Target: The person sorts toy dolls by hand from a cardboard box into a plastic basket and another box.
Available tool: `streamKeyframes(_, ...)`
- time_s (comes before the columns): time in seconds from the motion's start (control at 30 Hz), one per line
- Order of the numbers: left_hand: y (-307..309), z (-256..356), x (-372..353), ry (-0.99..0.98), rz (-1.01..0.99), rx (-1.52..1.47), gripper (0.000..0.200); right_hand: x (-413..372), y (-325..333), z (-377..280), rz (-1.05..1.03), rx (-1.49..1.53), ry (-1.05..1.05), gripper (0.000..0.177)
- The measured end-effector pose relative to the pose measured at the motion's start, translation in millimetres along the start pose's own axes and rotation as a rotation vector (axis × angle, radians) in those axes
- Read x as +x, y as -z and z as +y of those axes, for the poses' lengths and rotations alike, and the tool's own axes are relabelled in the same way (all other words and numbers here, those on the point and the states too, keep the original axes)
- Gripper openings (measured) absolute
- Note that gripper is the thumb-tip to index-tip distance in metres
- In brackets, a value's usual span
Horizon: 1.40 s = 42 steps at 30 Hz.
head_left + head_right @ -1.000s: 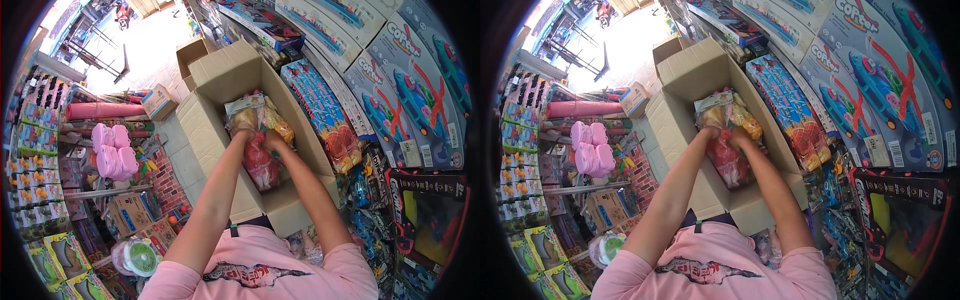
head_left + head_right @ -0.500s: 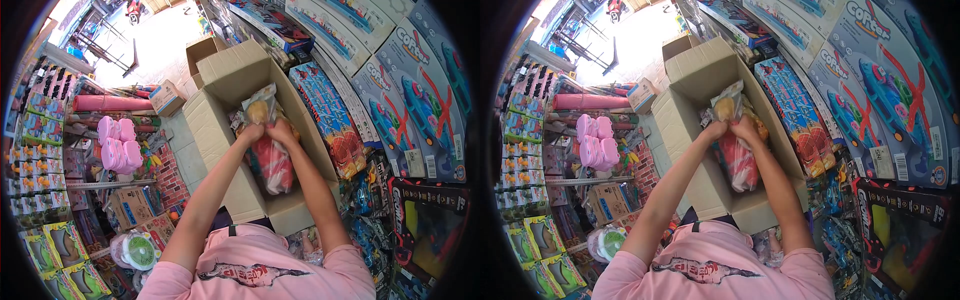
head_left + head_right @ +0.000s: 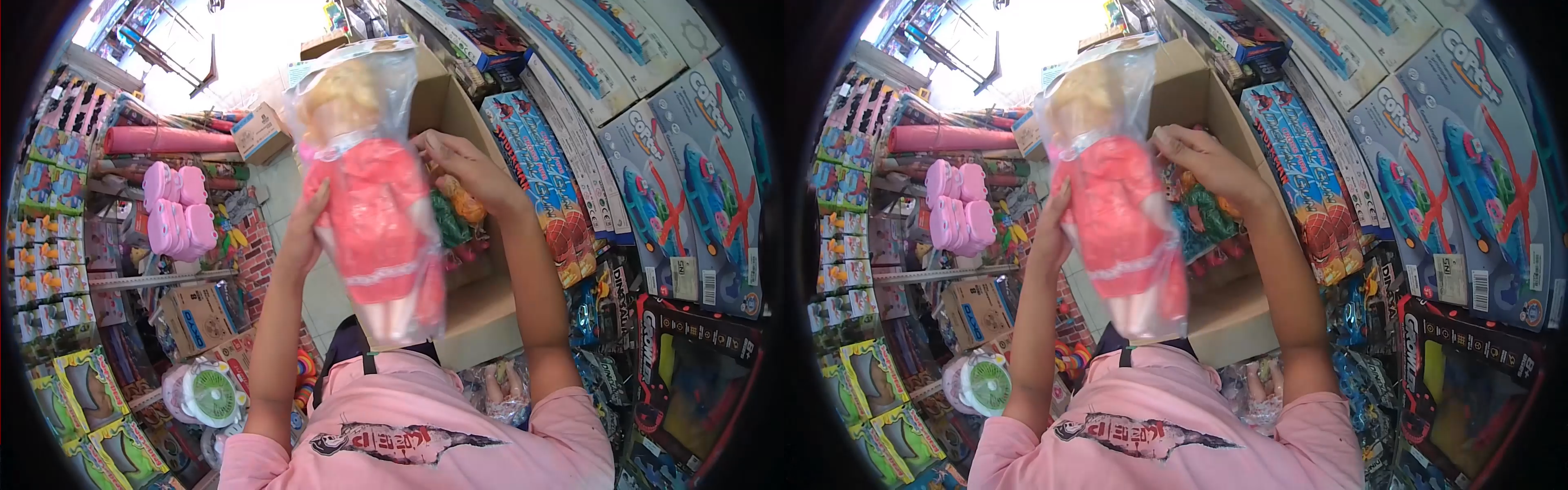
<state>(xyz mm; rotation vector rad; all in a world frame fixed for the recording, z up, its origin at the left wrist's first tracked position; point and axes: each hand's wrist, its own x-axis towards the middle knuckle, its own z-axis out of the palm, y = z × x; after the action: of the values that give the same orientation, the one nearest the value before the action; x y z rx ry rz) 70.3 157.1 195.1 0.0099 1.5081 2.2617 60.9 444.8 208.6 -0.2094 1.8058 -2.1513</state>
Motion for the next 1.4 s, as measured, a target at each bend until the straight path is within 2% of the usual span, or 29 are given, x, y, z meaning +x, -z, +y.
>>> streamKeyframes(0.03, 12, -3, -4, -0.03, 0.02, 0.035, 0.056, 5, 0, 3, 0.028, -0.146, 0.007, 0.04)
streamKeyframes(0.07, 24, -9, -9, -0.027, 0.026, 0.021, 0.056, 11, 7, 25, 0.022, -0.153, -0.006, 0.04)
streamKeyframes(0.13, 48, -26, -20, 0.044, 0.135, -0.116, 0.057, 22, 30, 103, 0.321, -1.123, 0.108, 0.049)
streamKeyframes(0.2, 61, -41, -31, 0.042, 0.163, -0.149, 0.056, 14, 29, 150, 0.303, -1.299, -0.304, 0.062)
streamKeyframes(0.23, 66, -47, -36, 0.037, 0.206, -0.168, 0.056, 13, 34, 177, 0.296, -1.306, -0.298, 0.062)
streamKeyframes(0.27, 70, -52, -43, 0.035, 0.251, -0.187, 0.056, 9, 40, 205, 0.166, -1.375, -0.438, 0.068)
streamKeyframes(0.3, 75, -57, -49, 0.033, 0.259, -0.19, 0.056, 4, 39, 220, 0.034, -1.436, -0.58, 0.075)
streamKeyframes(0.33, 78, -61, -53, 0.031, 0.268, -0.206, 0.056, 1, 28, 213, 0.03, -1.441, -0.576, 0.075)
streamKeyframes(0.4, 84, -66, -60, 0.027, 0.281, -0.223, 0.056, -4, 5, 202, 0.263, -1.534, -0.677, 0.084)
streamKeyframes(0.53, 94, -69, -76, 0.042, 0.324, -0.235, 0.056, -4, 3, 233, 0.424, -1.719, -0.574, 0.09)
streamKeyframes(0.63, 101, -70, -82, 0.031, 0.325, -0.24, 0.057, 2, -4, 230, 0.353, -1.906, -0.646, 0.087)
streamKeyframes(0.77, 107, -70, -89, 0.014, 0.361, -0.198, 0.057, 8, -7, 244, 0.335, -1.908, -0.605, 0.084)
streamKeyframes(0.83, 109, -70, -94, 0.017, 0.364, -0.206, 0.058, 11, -16, 238, 0.232, -1.989, -0.712, 0.082)
streamKeyframes(1.03, 110, -70, -107, 0.04, 0.373, -0.205, 0.058, 14, -17, 244, 0.323, -2.198, -0.603, 0.082)
streamKeyframes(1.17, 102, -68, -109, 0.025, 0.366, -0.2, 0.052, 14, -12, 241, 0.29, -2.198, -0.615, 0.08)
streamKeyframes(1.23, 101, -68, -109, 0.025, 0.367, -0.2, 0.052, 10, -10, 239, 0.257, -2.205, -0.602, 0.068)
streamKeyframes(1.27, 101, -69, -109, 0.027, 0.369, -0.199, 0.052, 7, -6, 243, 0.264, -2.208, -0.604, 0.068)
streamKeyframes(1.33, 102, -71, -109, 0.019, 0.354, -0.202, 0.053, -2, 10, 258, 0.343, -2.2, -0.359, 0.055)
streamKeyframes(1.4, 104, -70, -108, 0.006, 0.339, -0.202, 0.054, -11, 17, 254, 0.33, -2.161, -0.311, 0.049)
